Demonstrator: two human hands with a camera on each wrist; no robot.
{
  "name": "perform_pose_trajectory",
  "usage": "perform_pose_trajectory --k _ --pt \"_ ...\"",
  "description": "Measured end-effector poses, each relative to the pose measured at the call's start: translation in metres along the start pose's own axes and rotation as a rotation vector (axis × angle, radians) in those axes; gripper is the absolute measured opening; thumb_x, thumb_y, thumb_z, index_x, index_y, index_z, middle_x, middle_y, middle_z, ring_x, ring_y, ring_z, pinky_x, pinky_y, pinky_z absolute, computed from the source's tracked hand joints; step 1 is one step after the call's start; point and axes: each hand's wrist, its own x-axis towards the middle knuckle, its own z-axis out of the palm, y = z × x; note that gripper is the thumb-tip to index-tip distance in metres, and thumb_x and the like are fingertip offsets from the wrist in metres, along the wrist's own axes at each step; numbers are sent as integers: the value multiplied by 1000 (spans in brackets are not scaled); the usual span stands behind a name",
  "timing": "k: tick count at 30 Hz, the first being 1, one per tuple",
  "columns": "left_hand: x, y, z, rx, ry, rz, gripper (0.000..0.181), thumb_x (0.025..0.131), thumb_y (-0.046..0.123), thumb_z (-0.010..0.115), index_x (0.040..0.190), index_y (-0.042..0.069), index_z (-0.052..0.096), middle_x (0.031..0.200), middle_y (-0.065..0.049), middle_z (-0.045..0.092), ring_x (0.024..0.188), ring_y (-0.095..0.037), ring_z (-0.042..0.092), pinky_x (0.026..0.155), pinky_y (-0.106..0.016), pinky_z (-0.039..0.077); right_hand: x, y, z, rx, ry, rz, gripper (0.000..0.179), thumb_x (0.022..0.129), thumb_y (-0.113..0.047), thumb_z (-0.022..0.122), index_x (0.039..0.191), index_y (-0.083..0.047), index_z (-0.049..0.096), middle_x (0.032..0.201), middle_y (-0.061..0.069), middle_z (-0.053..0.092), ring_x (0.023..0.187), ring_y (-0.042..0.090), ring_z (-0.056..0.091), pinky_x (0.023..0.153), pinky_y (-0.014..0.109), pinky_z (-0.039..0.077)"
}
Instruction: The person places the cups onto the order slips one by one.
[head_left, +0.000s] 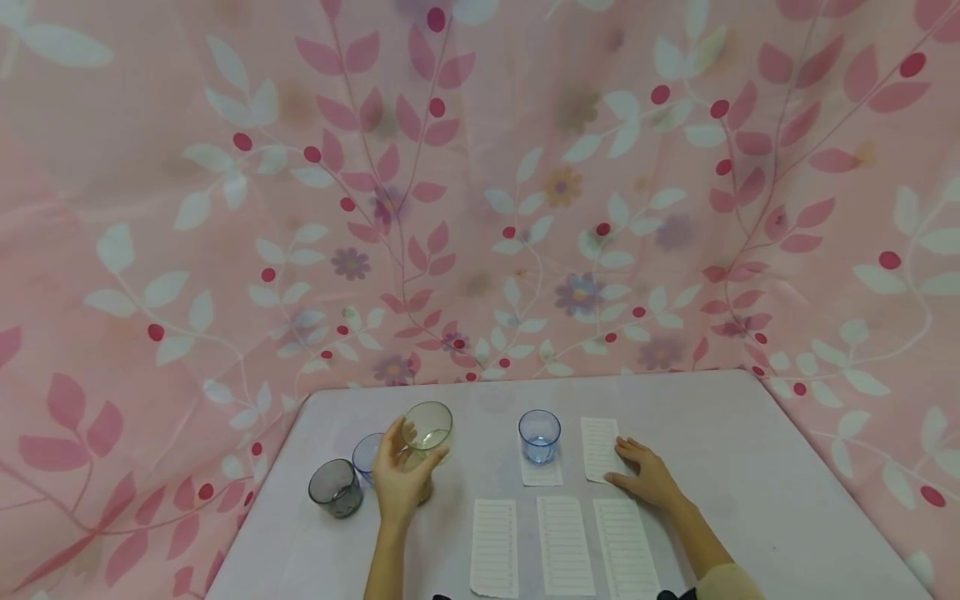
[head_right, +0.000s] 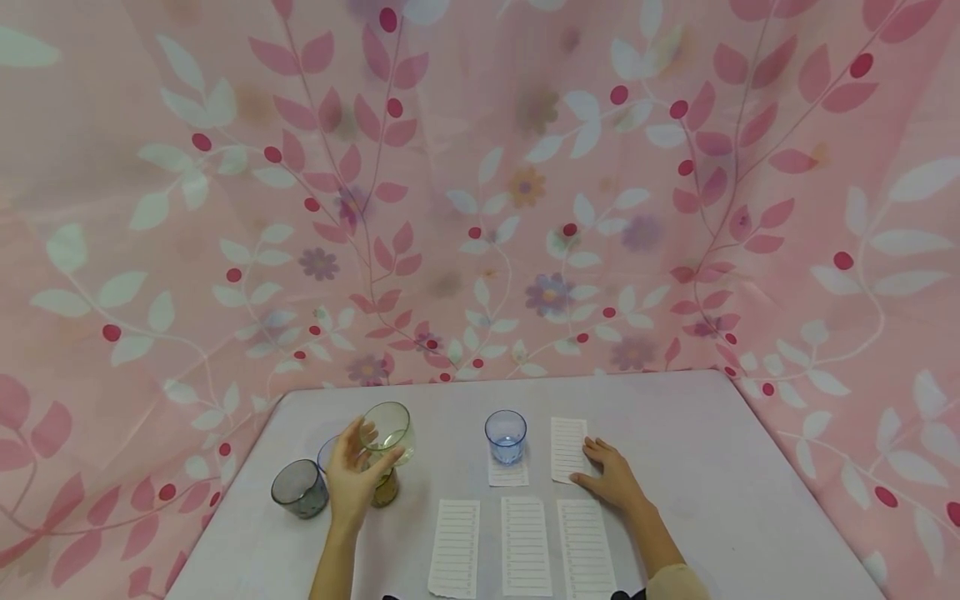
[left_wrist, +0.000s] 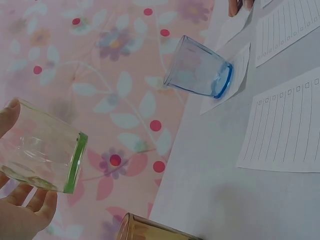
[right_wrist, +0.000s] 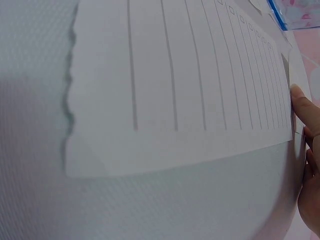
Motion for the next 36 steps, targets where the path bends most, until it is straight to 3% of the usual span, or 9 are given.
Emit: perform_pose_trajectory --k 8,12,18,23,30,36 --pt "-4 29 11 4 -17 24 70 63 -11 80 125 -14 48 116 -30 58 105 -37 56 92 -48 49 1 0 0 4 4 -4 63 72 -20 80 116 18 56 127 30 52 123 50 40 98 63 34" --pt "-4 29 16 -25 -40 27 71 63 -11 80 126 -15 47 117 -30 57 107 -39 54 93 -51 47 1 1 0 -8 18 -16 62 71 -20 81 115 18 57 125 30 54 122 50 42 97 62 35" --pt "-3 26 25 -82 -85 -3 73 64 -10 79 128 -13 45 120 -28 56 108 -22 55 96 -55 43 1 0 0 -11 32 -31 61 70 -19 81 114 17 58 125 29 54 121 49 43 97 62 36" --pt "-3 29 36 -131 -122 -22 72 66 -11 78 129 -14 43 122 -29 54 109 -27 53 98 -57 40 1 2 0 -7 22 -20 62 71 -19 81 115 18 57 125 29 54 122 49 43 97 61 36" --pt "-2 32 53 -183 -146 -17 71 67 -11 77 129 -15 43 123 -32 52 114 -46 49 99 -60 38 1 3 2 12 -4 14 63 73 -21 80 117 17 55 128 29 52 125 48 40 100 61 34" --pt "2 33 66 -189 -171 18 69 67 -10 78 128 -16 44 121 -32 53 113 -47 49 97 -61 40 2 2 1 19 -4 11 63 73 -20 79 117 18 55 128 29 52 125 49 39 100 62 34"
